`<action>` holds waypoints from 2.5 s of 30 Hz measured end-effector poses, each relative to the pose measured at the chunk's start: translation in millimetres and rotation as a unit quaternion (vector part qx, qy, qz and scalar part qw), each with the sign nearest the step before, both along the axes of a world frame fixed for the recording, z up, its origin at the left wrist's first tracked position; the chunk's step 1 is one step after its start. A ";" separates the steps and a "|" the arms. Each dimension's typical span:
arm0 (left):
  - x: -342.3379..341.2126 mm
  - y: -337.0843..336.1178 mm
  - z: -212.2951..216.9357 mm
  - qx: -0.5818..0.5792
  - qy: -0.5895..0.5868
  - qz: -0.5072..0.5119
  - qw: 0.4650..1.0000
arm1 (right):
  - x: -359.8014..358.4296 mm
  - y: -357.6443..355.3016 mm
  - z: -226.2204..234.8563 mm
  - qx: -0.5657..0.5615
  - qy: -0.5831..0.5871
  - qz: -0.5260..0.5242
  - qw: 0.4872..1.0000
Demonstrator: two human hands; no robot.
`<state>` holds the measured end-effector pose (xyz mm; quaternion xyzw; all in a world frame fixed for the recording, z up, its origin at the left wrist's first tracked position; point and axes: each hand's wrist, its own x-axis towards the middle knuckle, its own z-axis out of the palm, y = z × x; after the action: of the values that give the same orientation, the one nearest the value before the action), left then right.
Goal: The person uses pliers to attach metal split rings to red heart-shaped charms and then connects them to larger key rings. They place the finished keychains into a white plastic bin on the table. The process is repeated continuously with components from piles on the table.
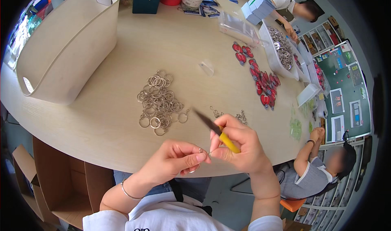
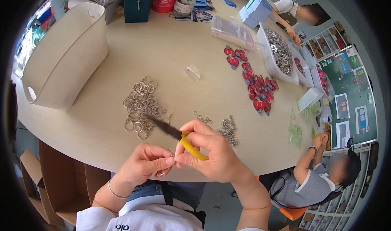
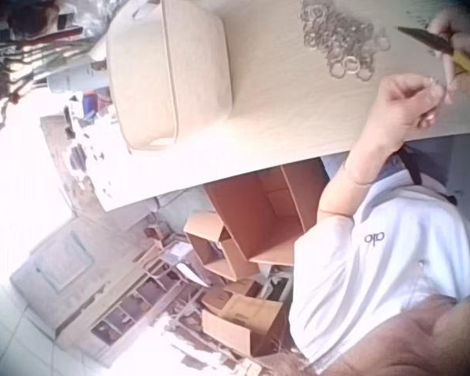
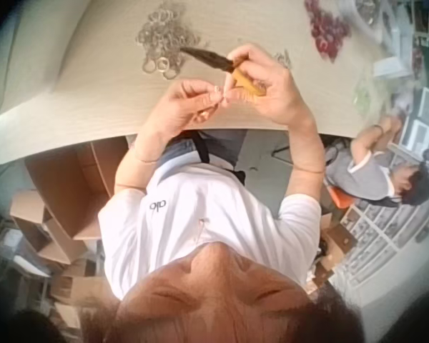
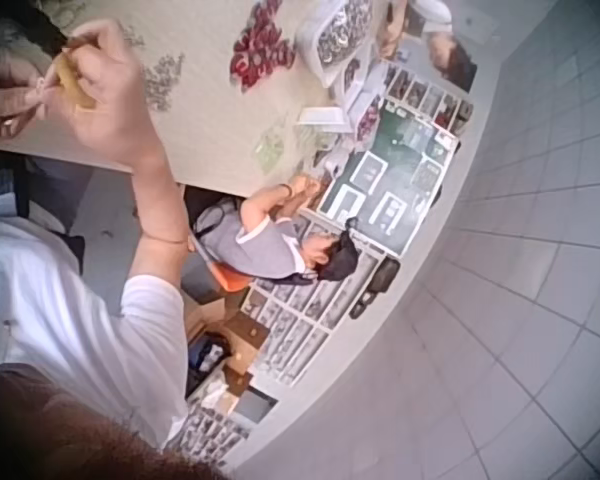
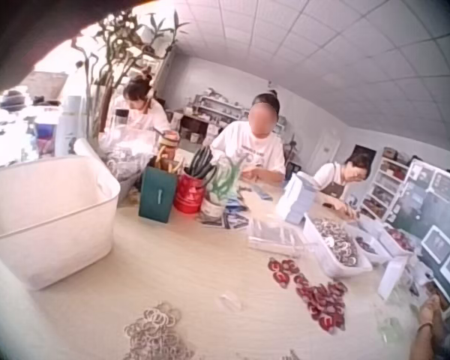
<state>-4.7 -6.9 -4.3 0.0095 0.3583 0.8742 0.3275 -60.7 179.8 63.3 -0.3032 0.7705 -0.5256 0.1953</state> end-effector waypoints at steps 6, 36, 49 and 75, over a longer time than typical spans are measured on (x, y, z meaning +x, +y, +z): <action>8.0 4.8 6.3 -0.211 0.228 0.118 0.943 | 6.9 -0.7 -10.9 -0.046 -0.292 -0.080 0.952; 10.0 7.2 15.7 -0.337 0.322 0.196 0.863 | 13.1 -6.3 -10.5 -0.021 -0.184 -0.097 0.978; 4.5 24.5 1.9 -0.401 0.433 0.325 0.739 | 37.6 -19.5 -29.9 -0.103 -0.081 -0.225 0.966; -4.7 21.7 -12.8 -0.436 0.465 0.267 0.723 | -198.6 120.0 -84.9 0.445 0.331 -0.500 0.666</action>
<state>-9.4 14.7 -17.0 0.1749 0.7947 0.5590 -0.1594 -259.3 299.8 -21.6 0.0960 0.9627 -0.0044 -0.2529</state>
